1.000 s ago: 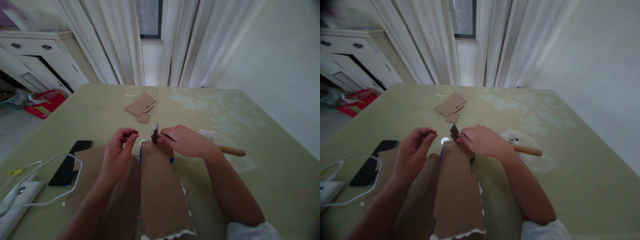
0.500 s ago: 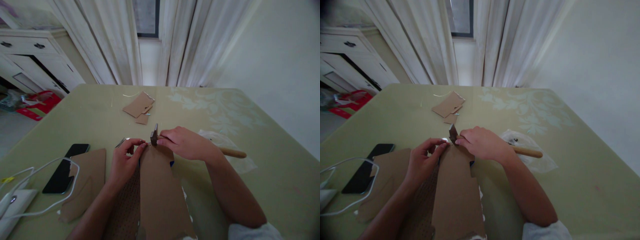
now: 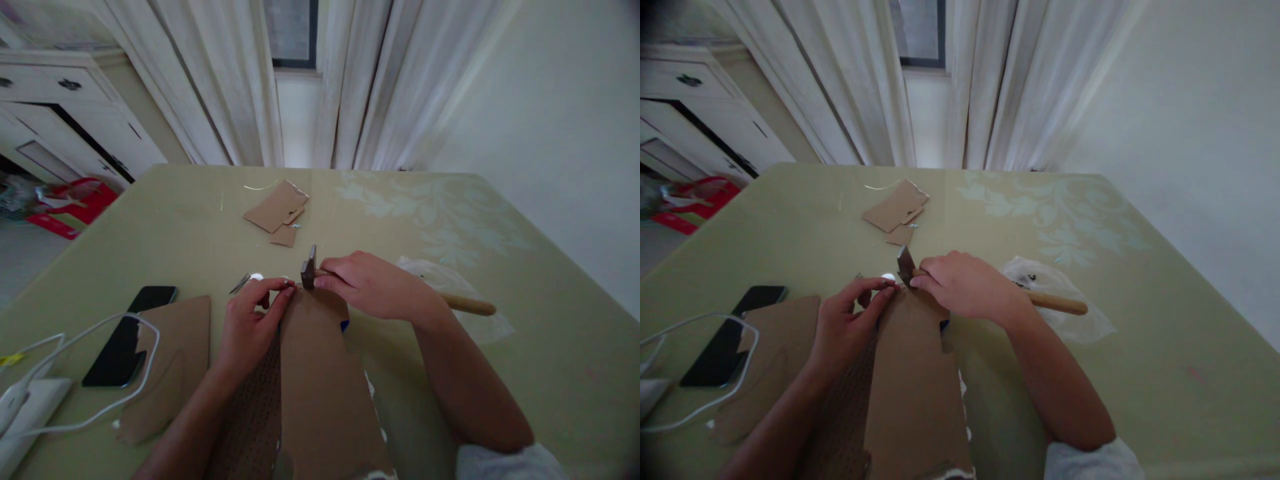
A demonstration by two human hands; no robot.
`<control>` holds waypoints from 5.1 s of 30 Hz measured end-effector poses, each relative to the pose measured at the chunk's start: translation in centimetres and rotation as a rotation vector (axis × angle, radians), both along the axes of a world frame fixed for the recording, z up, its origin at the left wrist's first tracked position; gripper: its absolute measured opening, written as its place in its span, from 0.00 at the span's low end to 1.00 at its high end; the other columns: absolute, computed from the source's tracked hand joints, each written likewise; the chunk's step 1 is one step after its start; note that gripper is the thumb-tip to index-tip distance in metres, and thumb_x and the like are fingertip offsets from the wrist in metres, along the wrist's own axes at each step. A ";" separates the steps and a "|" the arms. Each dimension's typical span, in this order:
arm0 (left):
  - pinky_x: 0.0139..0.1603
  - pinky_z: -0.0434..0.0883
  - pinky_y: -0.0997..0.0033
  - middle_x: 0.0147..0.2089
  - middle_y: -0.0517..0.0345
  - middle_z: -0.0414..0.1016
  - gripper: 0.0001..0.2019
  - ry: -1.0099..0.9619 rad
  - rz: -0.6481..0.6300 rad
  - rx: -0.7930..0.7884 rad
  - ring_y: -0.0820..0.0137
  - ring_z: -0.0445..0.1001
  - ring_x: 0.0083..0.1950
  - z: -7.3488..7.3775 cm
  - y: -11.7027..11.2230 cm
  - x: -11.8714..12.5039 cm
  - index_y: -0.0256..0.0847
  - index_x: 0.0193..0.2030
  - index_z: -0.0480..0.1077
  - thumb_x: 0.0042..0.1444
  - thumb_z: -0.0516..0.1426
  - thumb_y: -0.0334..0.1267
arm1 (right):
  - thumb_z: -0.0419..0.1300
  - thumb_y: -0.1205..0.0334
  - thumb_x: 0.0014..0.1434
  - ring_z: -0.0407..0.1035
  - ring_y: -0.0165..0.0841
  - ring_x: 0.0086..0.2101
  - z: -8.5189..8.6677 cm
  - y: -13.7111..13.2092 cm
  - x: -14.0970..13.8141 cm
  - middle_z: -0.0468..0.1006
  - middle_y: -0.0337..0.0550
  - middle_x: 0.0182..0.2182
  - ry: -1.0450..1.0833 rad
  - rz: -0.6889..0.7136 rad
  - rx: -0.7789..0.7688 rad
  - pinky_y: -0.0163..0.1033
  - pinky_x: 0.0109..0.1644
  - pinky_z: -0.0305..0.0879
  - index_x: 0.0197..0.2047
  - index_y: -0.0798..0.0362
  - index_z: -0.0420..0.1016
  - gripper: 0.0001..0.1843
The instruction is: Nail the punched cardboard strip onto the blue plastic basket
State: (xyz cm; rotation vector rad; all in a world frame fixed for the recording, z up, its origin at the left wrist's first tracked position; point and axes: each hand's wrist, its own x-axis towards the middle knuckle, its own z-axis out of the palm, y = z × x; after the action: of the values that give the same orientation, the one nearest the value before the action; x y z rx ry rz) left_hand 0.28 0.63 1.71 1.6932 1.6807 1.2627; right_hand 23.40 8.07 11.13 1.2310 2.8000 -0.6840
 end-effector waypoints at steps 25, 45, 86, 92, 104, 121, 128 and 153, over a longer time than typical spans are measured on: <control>0.36 0.70 0.69 0.41 0.61 0.88 0.05 0.039 -0.071 0.132 0.70 0.72 0.32 -0.3 -0.2 0.0 0.46 0.47 0.85 0.69 0.66 0.39 | 0.53 0.50 0.83 0.79 0.42 0.41 0.0 -0.1 -0.1 0.85 0.47 0.37 -0.019 -0.005 -0.005 0.42 0.44 0.60 0.44 0.51 0.80 0.20; 0.40 0.70 0.68 0.41 0.59 0.87 0.05 0.138 -0.135 0.235 0.68 0.78 0.37 -0.5 0.0 0.1 0.44 0.45 0.83 0.71 0.64 0.33 | 0.54 0.51 0.83 0.79 0.41 0.36 3.2 -3.3 -1.4 0.86 0.48 0.36 0.116 -0.040 0.132 0.42 0.41 0.58 0.45 0.53 0.80 0.20; 0.45 0.74 0.66 0.40 0.58 0.85 0.05 0.165 -0.193 0.189 0.65 0.79 0.39 -0.6 -0.4 0.0 0.44 0.43 0.81 0.72 0.63 0.33 | 0.51 0.50 0.84 0.79 0.41 0.35 3.0 -3.7 -1.5 0.87 0.48 0.37 0.006 -0.018 0.156 0.44 0.38 0.54 0.46 0.52 0.79 0.20; 0.46 0.74 0.67 0.43 0.58 0.86 0.04 0.134 -0.158 0.200 0.66 0.80 0.43 -0.7 -0.5 -0.1 0.44 0.47 0.82 0.71 0.64 0.33 | 0.53 0.53 0.83 0.78 0.41 0.38 4.2 -4.0 -0.3 0.86 0.47 0.39 0.124 -0.101 0.129 0.42 0.42 0.58 0.48 0.51 0.78 0.16; 0.40 0.73 0.67 0.49 0.53 0.87 0.05 -0.042 -0.063 0.063 0.66 0.79 0.42 -0.6 -0.1 -0.5 0.45 0.46 0.82 0.71 0.63 0.39 | 0.58 0.51 0.80 0.77 0.43 0.45 0.6 0.1 -0.1 0.85 0.50 0.44 0.049 -0.176 0.061 0.43 0.48 0.60 0.48 0.52 0.72 0.13; 0.55 0.81 0.57 0.53 0.46 0.89 0.14 -0.524 -0.087 -0.133 0.60 0.86 0.52 -1.5 0.5 0.0 0.42 0.48 0.75 0.71 0.63 0.52 | 0.73 0.48 0.65 0.68 0.35 0.34 -2.8 3.1 0.7 0.76 0.37 0.34 0.104 -0.116 -0.125 0.39 0.39 0.55 0.37 0.49 0.68 0.20; 0.58 0.81 0.57 0.52 0.47 0.89 0.12 -0.528 -0.106 -0.131 0.60 0.86 0.53 -1.7 0.4 -0.1 0.43 0.49 0.76 0.72 0.63 0.50 | 0.70 0.47 0.67 0.68 0.35 0.36 -3.9 3.5 0.5 0.77 0.38 0.35 0.145 -0.112 -0.124 0.39 0.41 0.57 0.39 0.50 0.70 0.18; 0.56 0.79 0.66 0.52 0.56 0.88 0.07 -0.012 -0.169 0.062 0.65 0.86 0.52 -0.7 -0.5 -0.2 0.44 0.51 0.81 0.75 0.60 0.37 | 0.68 0.49 0.69 0.67 0.36 0.36 -5.0 3.7 0.1 0.73 0.37 0.33 0.189 -0.106 -0.135 0.40 0.42 0.56 0.36 0.49 0.66 0.18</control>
State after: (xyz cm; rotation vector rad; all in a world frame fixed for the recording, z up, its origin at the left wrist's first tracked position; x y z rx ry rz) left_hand 0.11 0.13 1.01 1.8184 1.4709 1.2539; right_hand 23.52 11.80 6.15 1.3651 2.7916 -1.0290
